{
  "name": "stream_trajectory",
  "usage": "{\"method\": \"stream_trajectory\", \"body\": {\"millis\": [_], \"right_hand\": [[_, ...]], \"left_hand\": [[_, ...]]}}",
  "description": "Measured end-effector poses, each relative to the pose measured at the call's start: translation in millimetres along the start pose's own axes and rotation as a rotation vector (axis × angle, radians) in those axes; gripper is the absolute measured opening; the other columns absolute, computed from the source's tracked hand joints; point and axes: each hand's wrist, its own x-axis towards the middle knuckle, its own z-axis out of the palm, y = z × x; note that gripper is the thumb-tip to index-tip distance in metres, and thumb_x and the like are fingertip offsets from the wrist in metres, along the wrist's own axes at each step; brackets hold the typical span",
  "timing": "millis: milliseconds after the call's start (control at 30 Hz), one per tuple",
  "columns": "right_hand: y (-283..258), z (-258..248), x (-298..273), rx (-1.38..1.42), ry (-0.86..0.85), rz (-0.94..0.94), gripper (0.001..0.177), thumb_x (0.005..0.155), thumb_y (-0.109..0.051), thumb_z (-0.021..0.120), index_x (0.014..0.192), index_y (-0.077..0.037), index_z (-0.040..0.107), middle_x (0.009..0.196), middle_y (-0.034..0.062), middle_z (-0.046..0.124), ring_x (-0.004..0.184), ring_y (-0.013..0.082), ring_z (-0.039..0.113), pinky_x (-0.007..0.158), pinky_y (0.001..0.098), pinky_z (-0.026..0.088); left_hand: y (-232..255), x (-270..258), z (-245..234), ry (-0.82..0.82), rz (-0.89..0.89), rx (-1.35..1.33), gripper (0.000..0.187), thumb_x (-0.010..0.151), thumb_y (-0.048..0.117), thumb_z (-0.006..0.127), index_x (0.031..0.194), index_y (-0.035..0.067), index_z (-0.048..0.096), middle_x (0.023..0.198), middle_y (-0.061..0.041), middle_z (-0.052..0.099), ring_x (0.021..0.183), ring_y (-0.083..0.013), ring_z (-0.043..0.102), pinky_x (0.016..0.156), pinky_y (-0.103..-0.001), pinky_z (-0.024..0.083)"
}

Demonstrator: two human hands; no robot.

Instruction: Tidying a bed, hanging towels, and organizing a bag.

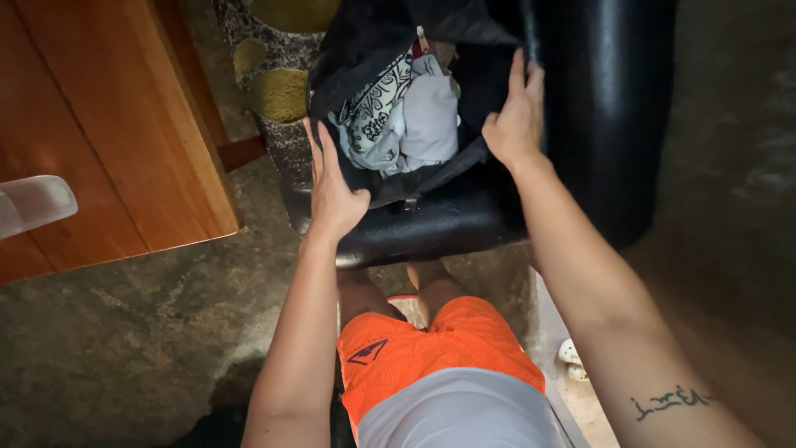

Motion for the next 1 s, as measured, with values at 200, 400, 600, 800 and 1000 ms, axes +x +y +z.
{"method": "stream_trajectory", "body": {"millis": [200, 400, 600, 800, 1000], "right_hand": [[-23.0, -23.7, -6.9, -0.077, 0.098, -0.041, 0.084, 0.078, 0.007, 0.070, 0.157, -0.001, 0.044, 0.149, 0.0199, 0.044, 0.134, 0.0386, 0.047, 0.115, 0.0475, 0.041], [-79.4, 2.1, -22.5, 0.318, -0.272, -0.211, 0.039, 0.086, 0.001, 0.061, 0.122, -0.010, 0.071, 0.126, 0.0110, 0.069, 0.119, 0.0298, 0.065, 0.105, 0.0366, 0.054], [-95.1, 68.0, -12.3, 0.276, -0.276, -0.165, 0.072, 0.074, -0.007, 0.079, 0.140, -0.002, 0.052, 0.137, 0.0169, 0.057, 0.122, 0.0414, 0.051, 0.103, 0.0457, 0.043], [-74.1, 81.9, -20.0, -0.054, -0.204, -0.149, 0.080, 0.074, -0.008, 0.082, 0.149, -0.015, 0.053, 0.154, 0.0041, 0.048, 0.130, 0.0359, 0.048, 0.110, 0.0448, 0.044], [-48.9, 56.7, -28.9, -0.123, -0.173, -0.077, 0.070, 0.062, -0.015, 0.088, 0.126, -0.023, 0.061, 0.151, 0.0147, 0.035, 0.133, 0.0431, 0.041, 0.098, 0.0537, 0.045]], "left_hand": [[5.2, 11.8, 2.7, -0.029, -0.022, -0.086, 0.126, 0.067, -0.002, 0.074, 0.164, 0.010, -0.005, 0.174, -0.019, -0.005, 0.160, -0.0406, 0.014, 0.122, -0.040, 0.035], [7.4, 14.6, 12.5, -0.107, -0.080, -0.157, 0.125, 0.067, -0.002, 0.071, 0.165, 0.011, -0.006, 0.174, -0.022, 0.003, 0.157, -0.0375, 0.023, 0.123, -0.037, 0.034], [25.6, 21.4, 10.7, -0.017, 0.011, 0.271, 0.112, 0.066, 0.001, 0.072, 0.161, 0.008, 0.013, 0.168, -0.028, 0.009, 0.156, -0.0443, 0.015, 0.124, -0.044, 0.022], [-49.9, 65.6, 81.4, -0.118, 0.507, 0.537, 0.070, 0.098, 0.004, 0.058, 0.163, 0.008, 0.033, 0.169, -0.013, 0.033, 0.160, -0.0332, 0.028, 0.132, -0.049, 0.023], [-37.8, 88.7, 84.2, -0.424, 0.632, 0.717, 0.072, 0.082, 0.018, 0.065, 0.152, 0.007, 0.047, 0.155, -0.012, 0.042, 0.145, -0.0296, 0.034, 0.120, -0.057, 0.016]]}}
